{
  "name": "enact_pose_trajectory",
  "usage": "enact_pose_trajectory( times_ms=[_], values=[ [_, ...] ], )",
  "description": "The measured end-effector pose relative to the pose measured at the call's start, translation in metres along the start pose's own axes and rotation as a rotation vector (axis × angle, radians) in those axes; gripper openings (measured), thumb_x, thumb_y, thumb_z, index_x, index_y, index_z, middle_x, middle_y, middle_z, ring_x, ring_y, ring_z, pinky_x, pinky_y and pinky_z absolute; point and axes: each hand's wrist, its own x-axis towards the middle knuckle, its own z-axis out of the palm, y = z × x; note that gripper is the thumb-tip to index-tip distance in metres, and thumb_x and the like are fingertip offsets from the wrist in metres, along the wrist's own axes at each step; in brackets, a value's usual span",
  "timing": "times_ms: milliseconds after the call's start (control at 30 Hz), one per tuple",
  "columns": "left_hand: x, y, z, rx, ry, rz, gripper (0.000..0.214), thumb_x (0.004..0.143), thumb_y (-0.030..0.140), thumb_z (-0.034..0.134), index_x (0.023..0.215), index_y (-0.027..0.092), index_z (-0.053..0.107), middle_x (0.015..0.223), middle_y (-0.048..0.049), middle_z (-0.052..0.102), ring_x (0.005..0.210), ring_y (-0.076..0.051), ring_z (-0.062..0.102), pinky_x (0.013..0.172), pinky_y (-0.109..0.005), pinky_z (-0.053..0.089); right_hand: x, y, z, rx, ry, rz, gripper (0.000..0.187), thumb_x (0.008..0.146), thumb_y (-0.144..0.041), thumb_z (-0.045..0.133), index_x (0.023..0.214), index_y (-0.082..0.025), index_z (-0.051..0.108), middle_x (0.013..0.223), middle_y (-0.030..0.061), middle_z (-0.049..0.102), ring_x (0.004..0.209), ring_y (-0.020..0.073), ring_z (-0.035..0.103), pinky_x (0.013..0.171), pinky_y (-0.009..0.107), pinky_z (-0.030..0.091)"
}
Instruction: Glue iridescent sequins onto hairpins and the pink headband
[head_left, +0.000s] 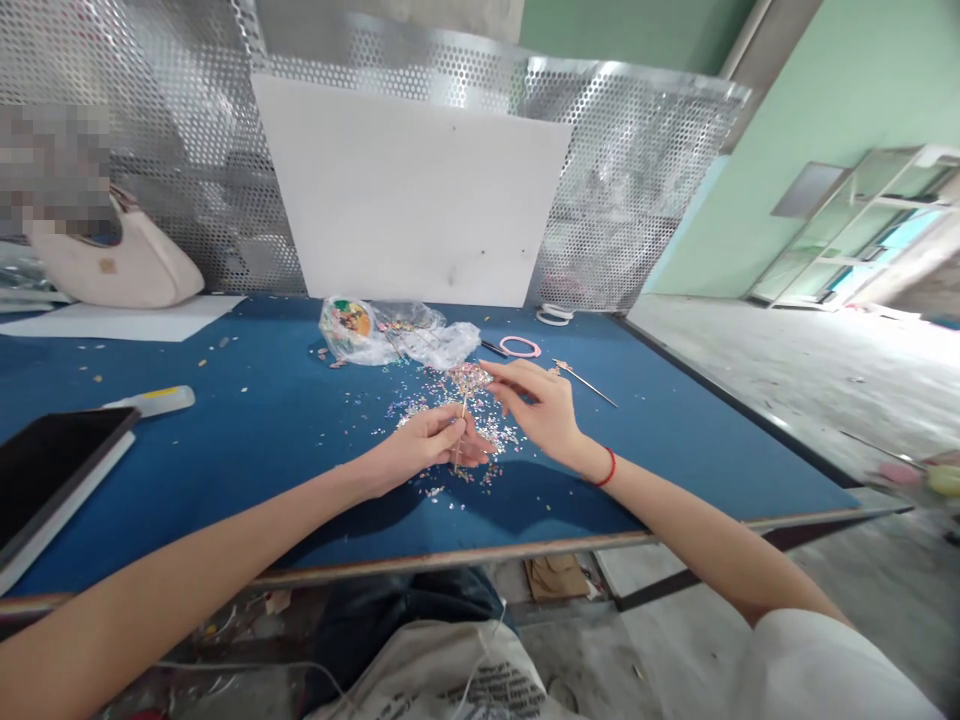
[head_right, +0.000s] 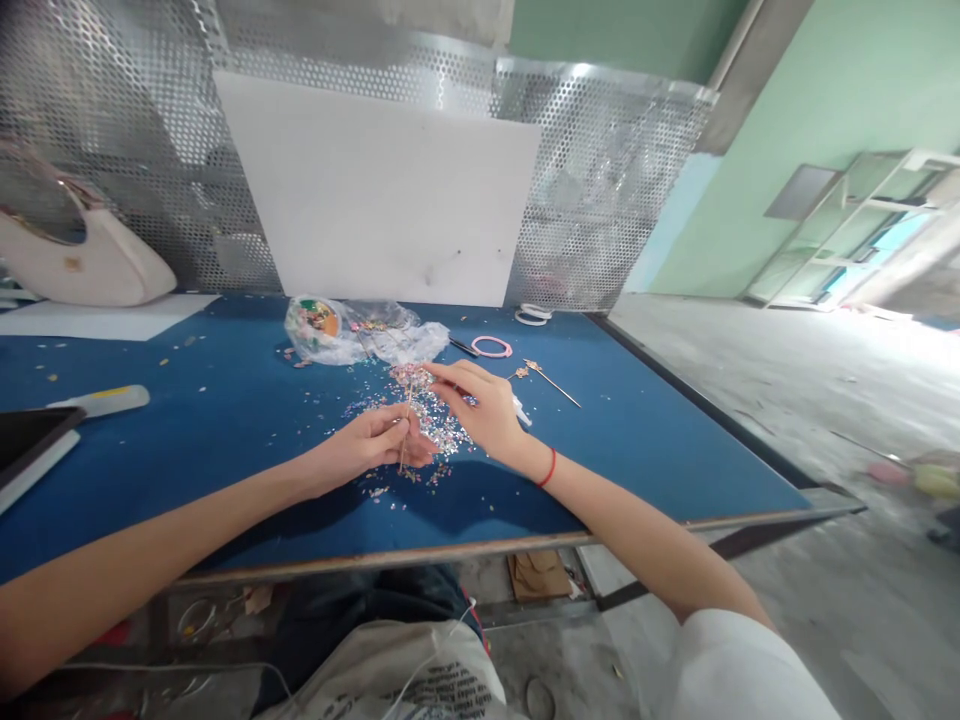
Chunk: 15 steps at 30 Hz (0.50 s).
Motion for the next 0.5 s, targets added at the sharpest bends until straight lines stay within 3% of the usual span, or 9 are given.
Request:
enact_pose_trajectory(
  times_ms=[100,233,500],
  values=[
    [-0.001,0.003,0.003,0.039,-0.018,-0.004,0.032,0.088,0.048,0.06,0.087,0.017,0.055,0.097,-0.0098,0.073,0.089,-0.018,0.07,0.086,-0.034,0.052,-0.003,-0.002,0.0,-0.138,0.058,-0.083,0.021,0.09,-0.021,0.059,0.105,-0.025,0.072,0.08,0.0016,0.072,0.064,0.0115,0.064,0.061,0.026,0.055],
    [-0.004,0.01,0.008,0.087,0.002,0.021,0.034,0.085,0.049,0.063,0.083,0.015,0.058,0.089,-0.0094,0.073,0.084,-0.017,0.069,0.083,-0.033,0.052,-0.003,-0.006,0.0,-0.157,0.11,-0.14,0.016,0.09,-0.019,0.059,0.097,-0.021,0.073,0.079,0.0027,0.074,0.064,0.0123,0.066,0.06,0.025,0.054],
    [-0.004,0.009,0.012,0.143,0.016,0.065,0.037,0.085,0.052,0.061,0.084,0.015,0.058,0.086,-0.009,0.073,0.079,-0.016,0.068,0.078,-0.031,0.051,-0.007,-0.003,0.002,-0.358,0.146,-0.21,0.014,0.091,-0.023,0.057,0.084,-0.019,0.069,0.069,0.002,0.071,0.056,0.0112,0.061,0.056,0.024,0.049]
  ],
)
